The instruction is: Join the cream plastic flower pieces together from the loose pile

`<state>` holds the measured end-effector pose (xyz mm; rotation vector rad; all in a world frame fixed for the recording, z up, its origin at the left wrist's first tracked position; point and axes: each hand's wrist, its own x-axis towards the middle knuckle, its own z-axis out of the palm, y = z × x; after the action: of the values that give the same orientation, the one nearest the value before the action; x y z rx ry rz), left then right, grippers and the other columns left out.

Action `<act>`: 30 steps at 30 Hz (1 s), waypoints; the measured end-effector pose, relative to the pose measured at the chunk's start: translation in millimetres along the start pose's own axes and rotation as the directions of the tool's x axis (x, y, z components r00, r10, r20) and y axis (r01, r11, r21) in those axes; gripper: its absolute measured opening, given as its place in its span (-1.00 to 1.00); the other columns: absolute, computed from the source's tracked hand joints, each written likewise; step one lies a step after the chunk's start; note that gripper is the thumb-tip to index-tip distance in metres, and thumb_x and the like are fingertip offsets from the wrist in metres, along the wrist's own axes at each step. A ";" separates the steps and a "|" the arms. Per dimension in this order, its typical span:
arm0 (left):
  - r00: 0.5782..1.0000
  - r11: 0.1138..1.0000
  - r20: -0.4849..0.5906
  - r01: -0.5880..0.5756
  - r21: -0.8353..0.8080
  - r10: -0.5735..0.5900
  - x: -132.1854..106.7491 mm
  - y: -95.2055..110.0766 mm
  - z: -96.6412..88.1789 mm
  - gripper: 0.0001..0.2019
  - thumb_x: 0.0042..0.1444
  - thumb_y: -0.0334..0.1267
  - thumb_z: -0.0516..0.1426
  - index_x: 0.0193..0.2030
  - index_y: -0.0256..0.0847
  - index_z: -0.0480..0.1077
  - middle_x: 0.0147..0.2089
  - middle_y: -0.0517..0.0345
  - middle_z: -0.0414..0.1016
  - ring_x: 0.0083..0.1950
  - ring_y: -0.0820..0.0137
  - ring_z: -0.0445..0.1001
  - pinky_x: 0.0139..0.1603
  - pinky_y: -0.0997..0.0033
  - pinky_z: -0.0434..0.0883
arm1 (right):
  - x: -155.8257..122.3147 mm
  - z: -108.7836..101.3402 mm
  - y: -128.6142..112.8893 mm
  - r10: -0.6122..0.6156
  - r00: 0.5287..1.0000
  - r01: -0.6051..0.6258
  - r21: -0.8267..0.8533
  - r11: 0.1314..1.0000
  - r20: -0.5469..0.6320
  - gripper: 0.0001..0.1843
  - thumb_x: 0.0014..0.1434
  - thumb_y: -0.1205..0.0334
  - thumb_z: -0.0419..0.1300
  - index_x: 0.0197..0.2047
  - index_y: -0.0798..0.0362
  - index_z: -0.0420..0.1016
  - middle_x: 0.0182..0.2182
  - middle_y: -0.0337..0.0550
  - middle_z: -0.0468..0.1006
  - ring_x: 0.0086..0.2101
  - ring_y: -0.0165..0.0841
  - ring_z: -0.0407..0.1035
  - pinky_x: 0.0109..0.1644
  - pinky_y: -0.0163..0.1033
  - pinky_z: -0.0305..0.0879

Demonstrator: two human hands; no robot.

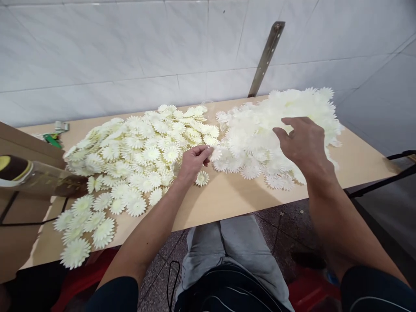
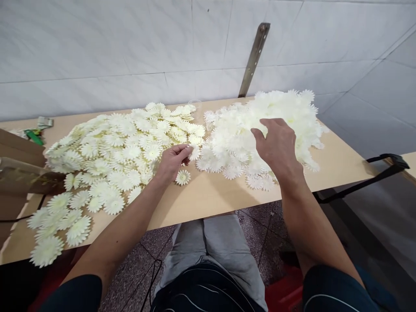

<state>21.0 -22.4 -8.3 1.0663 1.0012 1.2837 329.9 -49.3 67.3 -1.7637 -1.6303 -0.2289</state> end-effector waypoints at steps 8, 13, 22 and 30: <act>0.992 0.993 -0.085 -0.090 0.076 0.097 -6.1 -4.9 5.4 -0.58 -0.02 0.07 0.51 -0.19 -0.23 0.68 -0.49 0.23 0.57 -0.50 0.48 0.47 -0.46 0.47 0.42 | -30.5 46.8 -84.9 -0.145 0.917 -0.026 0.420 0.907 0.372 -0.36 0.40 -0.39 0.18 -0.07 0.02 0.76 -0.15 0.07 0.77 -0.23 -0.15 0.59 -0.07 -0.02 0.54; 0.985 0.987 -0.095 -0.134 0.088 0.142 -8.1 -6.0 5.5 -0.61 0.03 0.08 0.48 -0.19 -0.20 0.67 -0.47 0.21 0.61 -0.49 0.45 0.52 -0.43 0.44 0.47 | -32.8 74.6 -112.1 -0.140 0.866 -0.137 0.498 0.857 0.479 -0.30 0.27 -0.50 0.23 -0.40 0.02 0.58 -0.54 -0.19 0.47 -0.45 -0.31 0.29 -0.36 -0.18 0.19; 0.986 0.987 -0.076 -0.145 0.076 0.151 -6.8 -8.1 3.4 -0.65 0.11 0.08 0.44 -0.25 -0.19 0.62 -0.51 0.24 0.55 -0.49 0.45 0.52 -0.45 0.47 0.47 | -32.1 90.4 -114.8 -0.146 0.891 -0.035 0.386 0.922 0.429 -0.25 0.34 -0.52 0.11 -0.54 -0.06 0.16 -0.62 -0.23 0.29 -0.48 -0.32 0.16 -0.33 -0.16 0.08; 0.980 0.984 -0.112 -0.156 0.085 0.165 -6.7 -5.2 2.1 -0.61 0.11 0.12 0.43 -0.27 -0.20 0.58 -0.54 0.26 0.50 -0.53 0.47 0.49 -0.48 0.48 0.45 | -34.0 91.3 -114.8 -0.199 0.862 -0.024 0.431 0.902 0.465 -0.34 0.38 -0.45 0.13 -0.46 -0.09 0.18 -0.58 -0.20 0.37 -0.50 -0.29 0.29 -0.35 -0.17 0.14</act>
<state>24.0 -29.2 -12.9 1.1590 1.0780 1.4645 187.2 -27.7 24.3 -1.4715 -1.9407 0.5602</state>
